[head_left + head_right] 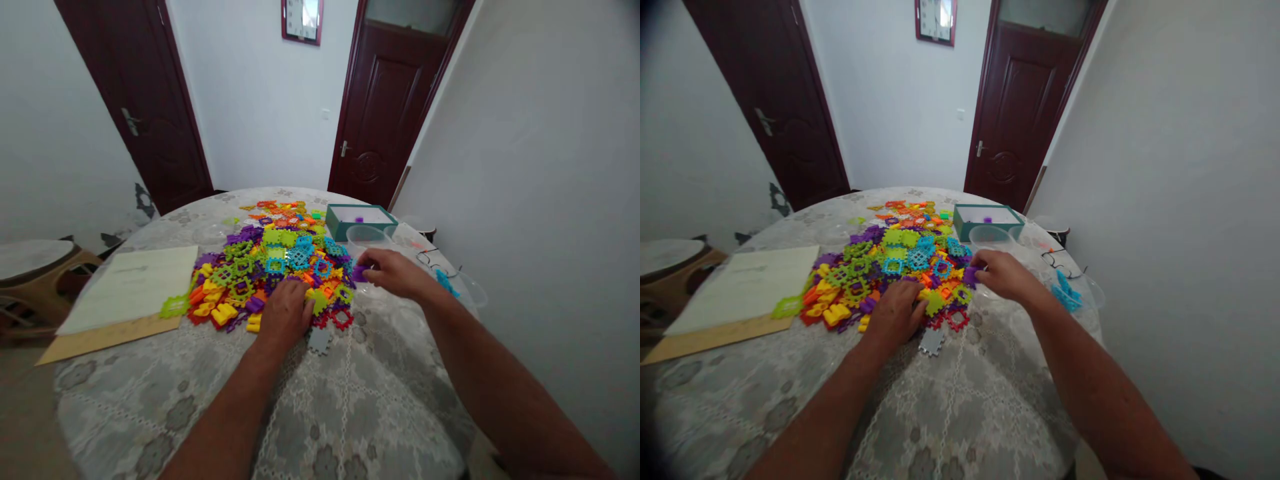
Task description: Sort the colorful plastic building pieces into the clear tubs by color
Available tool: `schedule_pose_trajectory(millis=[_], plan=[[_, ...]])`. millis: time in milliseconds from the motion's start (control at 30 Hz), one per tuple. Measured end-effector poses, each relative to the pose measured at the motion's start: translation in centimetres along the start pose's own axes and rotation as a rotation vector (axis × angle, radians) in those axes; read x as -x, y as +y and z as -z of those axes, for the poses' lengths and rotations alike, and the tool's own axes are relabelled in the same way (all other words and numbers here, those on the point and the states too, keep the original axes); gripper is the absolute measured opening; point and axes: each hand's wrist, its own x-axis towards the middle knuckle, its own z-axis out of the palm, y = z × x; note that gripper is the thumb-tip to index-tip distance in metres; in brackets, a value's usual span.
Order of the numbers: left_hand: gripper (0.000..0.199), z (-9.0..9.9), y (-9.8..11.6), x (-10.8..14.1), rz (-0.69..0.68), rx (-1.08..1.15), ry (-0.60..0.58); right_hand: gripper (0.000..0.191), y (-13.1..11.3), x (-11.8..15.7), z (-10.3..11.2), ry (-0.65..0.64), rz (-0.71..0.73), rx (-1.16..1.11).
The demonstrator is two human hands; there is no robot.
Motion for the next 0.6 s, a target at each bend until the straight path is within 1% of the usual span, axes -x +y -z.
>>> schedule_pose_trajectory(millis=[67,133,233,267,333,400,467,533,600], plan=[[0.018,0.1,0.4,0.1,-0.007,-0.029,-0.075,0.02,1.5,-3.2,1.3,0.05,-0.094,0.045],[0.027,0.0,0.7,0.3,-0.013,-0.057,-0.117,0.018,3.1,-6.6,2.1,0.159,-0.175,0.094],[0.044,-0.5,0.8,0.7,-0.004,-0.082,-0.117,0.022,5.3,-11.0,2.5,0.373,-0.239,0.145],[0.047,-0.7,0.8,0.8,0.004,-0.087,-0.112,0.025,5.8,-12.1,2.6,0.426,-0.251,0.149],[0.05,-0.9,0.6,0.9,0.021,-0.088,-0.102,0.033,6.7,-13.8,2.5,0.494,-0.265,0.147],[0.049,-1.1,0.5,0.9,0.033,-0.08,-0.094,0.04,7.2,-14.8,2.3,0.53,-0.259,0.14],[0.048,-1.1,0.4,0.8,0.042,-0.072,-0.095,0.041,7.2,-15.2,1.9,0.551,-0.242,0.128],[0.046,-1.0,0.5,0.7,0.048,-0.07,-0.099,0.039,6.7,-15.0,1.3,0.548,-0.222,0.114],[0.045,-0.8,0.6,0.7,0.055,-0.074,-0.104,0.036,5.6,-13.8,0.5,0.504,-0.187,0.072]])
